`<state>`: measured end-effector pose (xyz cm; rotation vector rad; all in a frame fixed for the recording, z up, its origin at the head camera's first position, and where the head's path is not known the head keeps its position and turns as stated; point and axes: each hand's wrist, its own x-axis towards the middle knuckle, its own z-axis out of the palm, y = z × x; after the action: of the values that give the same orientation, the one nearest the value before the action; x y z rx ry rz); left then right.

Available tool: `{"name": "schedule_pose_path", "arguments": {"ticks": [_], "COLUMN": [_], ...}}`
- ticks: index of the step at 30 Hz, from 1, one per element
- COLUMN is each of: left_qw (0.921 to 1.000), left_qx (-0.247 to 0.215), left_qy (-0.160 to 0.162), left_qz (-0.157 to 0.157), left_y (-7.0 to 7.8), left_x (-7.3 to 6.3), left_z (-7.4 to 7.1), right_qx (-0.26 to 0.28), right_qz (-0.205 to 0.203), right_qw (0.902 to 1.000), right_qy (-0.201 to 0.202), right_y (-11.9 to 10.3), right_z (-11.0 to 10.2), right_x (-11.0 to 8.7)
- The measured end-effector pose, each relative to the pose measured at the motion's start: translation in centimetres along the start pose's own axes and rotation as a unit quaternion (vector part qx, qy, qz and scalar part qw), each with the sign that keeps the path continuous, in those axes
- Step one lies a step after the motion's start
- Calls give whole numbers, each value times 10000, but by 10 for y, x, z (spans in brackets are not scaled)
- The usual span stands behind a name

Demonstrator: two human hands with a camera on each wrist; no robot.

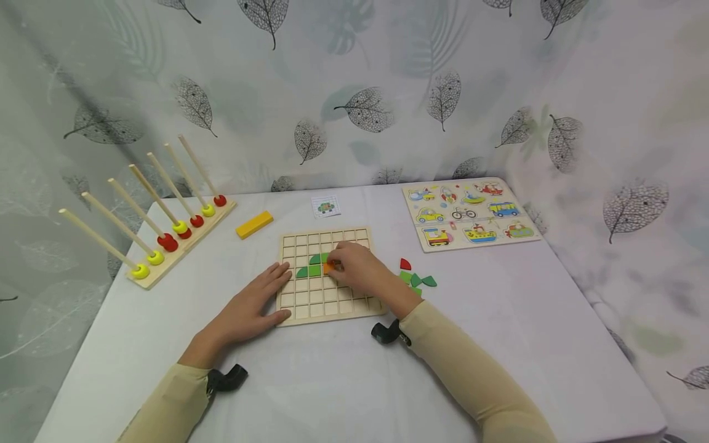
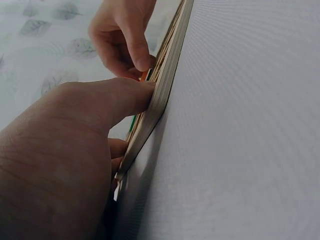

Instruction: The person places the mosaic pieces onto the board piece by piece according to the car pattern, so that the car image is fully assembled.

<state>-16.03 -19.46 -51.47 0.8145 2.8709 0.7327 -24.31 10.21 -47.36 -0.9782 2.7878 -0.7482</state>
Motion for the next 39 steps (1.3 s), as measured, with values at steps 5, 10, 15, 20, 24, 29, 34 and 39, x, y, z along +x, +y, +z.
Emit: {"name": "schedule_pose_path", "arguments": {"ticks": [5, 10, 15, 20, 24, 29, 34, 39], "left_qw": [10000, 10000, 10000, 10000, 10000, 10000, 10000, 10000], "left_qx": [-3, 21, 30, 25, 20, 17, -19, -27], "left_qy": [-4, 25, 28, 18, 4, 0, 1, 18], "left_qz": [6, 41, 48, 44, 22, -12, -16, -5], "left_y": [0, 0, 0, 1, 1, 2, 3, 3], "left_x": [0, 0, 1, 1, 1, 1, 1, 0], "left_z": [1, 2, 2, 1, 1, 0, -1, -1], "right_qx": [-28, -47, -67, 6, 11, 25, 34, 84], "right_qz": [70, 21, 2, 64, 147, 183, 118, 202], "right_qw": [10000, 9999, 9999, 9999, 9998, 9998, 9999, 9997], "right_qy": [-55, -116, -104, -101, -135, -118, -15, 61], "right_y": [-2, -3, -2, -3, -3, -2, 3, 5], "right_z": [1, 1, 1, 0, 0, 1, 0, -8], "right_x": [1, 1, 0, -1, 0, 0, -1, -3]}}
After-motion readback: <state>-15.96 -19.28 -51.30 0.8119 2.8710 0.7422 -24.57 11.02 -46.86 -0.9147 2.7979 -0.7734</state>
